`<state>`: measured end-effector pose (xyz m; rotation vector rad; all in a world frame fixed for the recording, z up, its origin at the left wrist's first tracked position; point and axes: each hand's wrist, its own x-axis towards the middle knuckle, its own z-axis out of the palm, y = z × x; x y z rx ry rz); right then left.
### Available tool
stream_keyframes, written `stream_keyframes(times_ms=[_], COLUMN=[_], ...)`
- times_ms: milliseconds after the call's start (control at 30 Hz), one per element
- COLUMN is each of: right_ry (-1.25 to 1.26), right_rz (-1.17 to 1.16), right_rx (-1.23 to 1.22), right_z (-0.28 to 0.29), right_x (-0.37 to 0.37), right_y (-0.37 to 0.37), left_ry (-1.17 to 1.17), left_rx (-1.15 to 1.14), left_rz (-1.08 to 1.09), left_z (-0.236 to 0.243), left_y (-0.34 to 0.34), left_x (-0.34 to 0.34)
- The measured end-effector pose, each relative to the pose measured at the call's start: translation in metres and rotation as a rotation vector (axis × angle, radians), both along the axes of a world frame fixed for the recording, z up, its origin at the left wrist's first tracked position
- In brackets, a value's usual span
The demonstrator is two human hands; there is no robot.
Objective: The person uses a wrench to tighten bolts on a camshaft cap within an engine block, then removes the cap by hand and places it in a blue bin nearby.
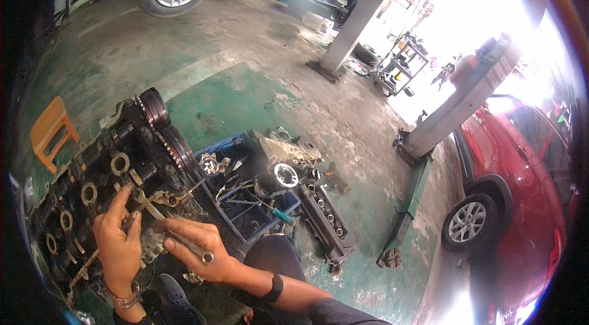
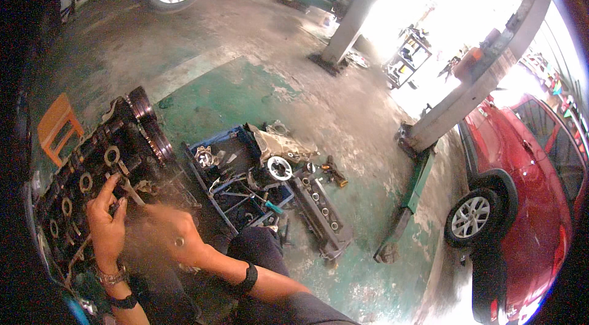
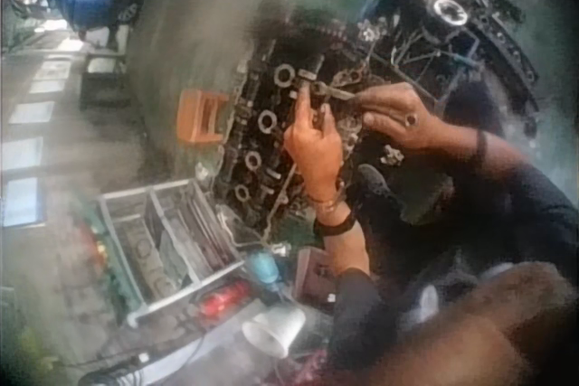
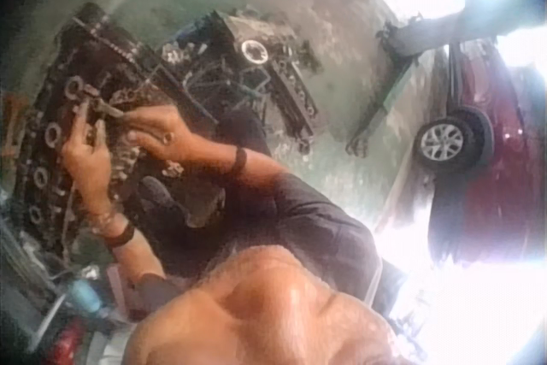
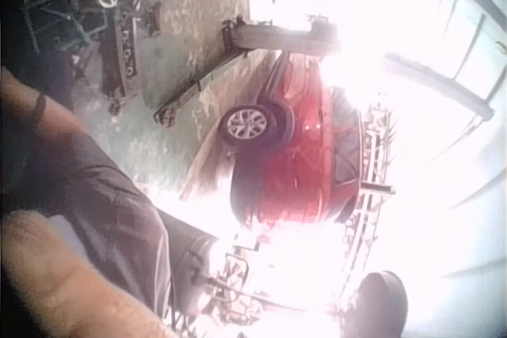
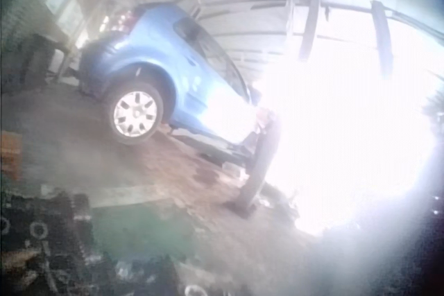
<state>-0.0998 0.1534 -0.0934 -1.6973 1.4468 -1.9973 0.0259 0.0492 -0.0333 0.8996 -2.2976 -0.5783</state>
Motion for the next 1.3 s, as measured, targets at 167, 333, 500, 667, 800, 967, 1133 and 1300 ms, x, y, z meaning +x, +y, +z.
stream_keyframes(times_ms=[167,333,500,667,800,967,1133,1300], right_ry=[0.074,0.225,0.238,0.284,0.26,0.194,0.074,-0.202], right_rz=[0.096,0.105,0.068,0.078,0.068,0.102,0.102,0.173], right_rx=[0.111,0.208,0.166,0.236,0.166,0.36,0.32,0.354], right_z=[0.006,0.011,0.014,0.015,0.017,0.023,0.024,0.02], right_x=[0.011,0.018,0.02,0.021,0.019,0.009,0.0,-0.013], right_y=[0.003,0.001,0.0,0.0,-0.001,0.002,0.004,0.003], left_ry=[-0.069,-0.032,-0.01,0.051,0.04,0.037,0.044,0.02], left_rx=[0.033,0.14,0.068,0.056,0.111,-0.075,0.115,0.04], left_rz=[0.062,0.041,0.048,0.015,0.004,0.002,0.046,0.056], left_z=[0.0,0.002,-0.001,0.0,0.003,0.001,-0.002,-0.001], left_y=[0.003,0.002,0.003,0.002,0.003,0.002,0.004,0.004], left_x=[0.001,0.001,0.0,-0.003,-0.002,-0.004,-0.003,-0.004])
